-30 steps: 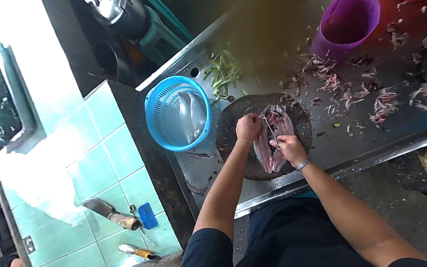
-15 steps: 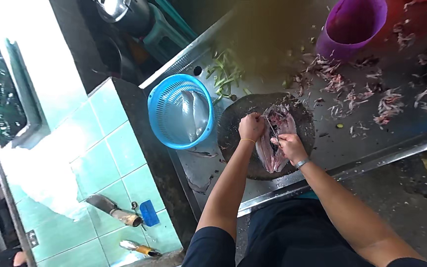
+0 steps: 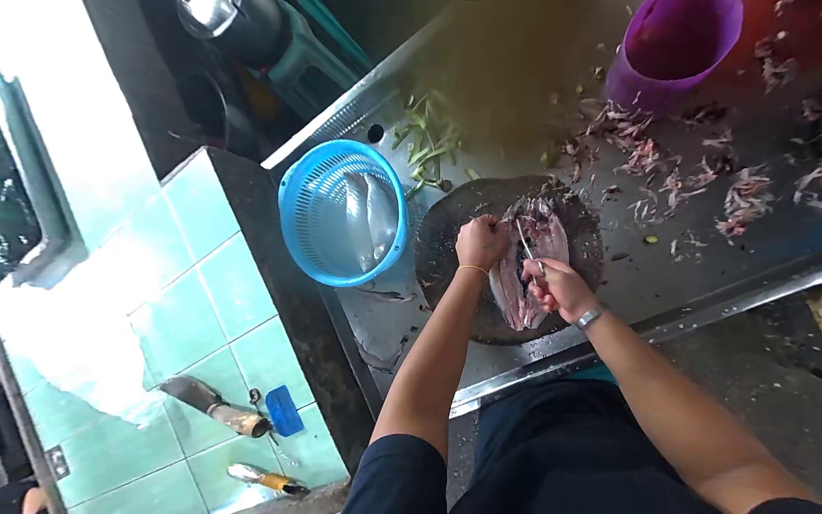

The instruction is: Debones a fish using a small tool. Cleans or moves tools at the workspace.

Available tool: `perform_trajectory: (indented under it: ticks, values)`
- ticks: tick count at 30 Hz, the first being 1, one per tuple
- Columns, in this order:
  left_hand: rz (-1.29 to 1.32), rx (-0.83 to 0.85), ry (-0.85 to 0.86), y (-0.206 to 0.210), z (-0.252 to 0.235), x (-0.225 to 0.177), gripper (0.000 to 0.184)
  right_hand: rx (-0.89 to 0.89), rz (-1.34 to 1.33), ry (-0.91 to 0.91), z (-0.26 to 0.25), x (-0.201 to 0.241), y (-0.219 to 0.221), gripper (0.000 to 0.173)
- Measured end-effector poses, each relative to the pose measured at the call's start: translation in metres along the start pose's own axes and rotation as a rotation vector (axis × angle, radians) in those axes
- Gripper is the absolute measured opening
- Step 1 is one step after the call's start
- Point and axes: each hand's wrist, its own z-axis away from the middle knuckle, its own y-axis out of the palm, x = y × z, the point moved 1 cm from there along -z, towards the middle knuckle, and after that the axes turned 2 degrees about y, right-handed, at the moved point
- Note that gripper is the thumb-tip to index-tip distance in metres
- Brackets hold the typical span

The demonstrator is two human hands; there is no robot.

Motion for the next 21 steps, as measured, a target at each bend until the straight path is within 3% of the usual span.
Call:
perform_trajectory:
  ticks: [5, 9, 13, 15, 16, 18, 21]
  values:
    - [-0.009, -0.011, 0.004, -0.002, -0.001, -0.002, 0.026, -0.088, 0.062, -0.097, -0.007, 0.002, 0.005, 0.028]
    - [-0.009, -0.007, -0.003, 0.001, 0.001, -0.001, 0.027, -0.106, -0.047, 0.014, -0.002, 0.005, 0.001, 0.043]
    - [0.046, -0.023, 0.046, -0.002, 0.008, 0.001, 0.025, -0.097, 0.160, -0.319, 0.020, 0.027, -0.026, 0.024]
    - [0.089, -0.032, 0.071, 0.003, 0.027, 0.014, 0.030, -0.125, -0.033, -0.216, 0.037, 0.026, -0.048, 0.035]
    - [0.103, -0.039, 0.068, 0.005, 0.041, 0.018, 0.033, -0.233, -0.061, -0.173, 0.041, 0.022, -0.059, 0.039]
    - [0.121, -0.075, 0.067, 0.008, 0.062, 0.024, 0.038, -0.377, 0.138, -0.289, 0.044, 0.017, -0.074, 0.032]
    - [0.075, -0.031, -0.008, 0.033, 0.112, 0.042, 0.044, -0.407, 0.696, -0.344, 0.052, 0.010, -0.056, 0.035]
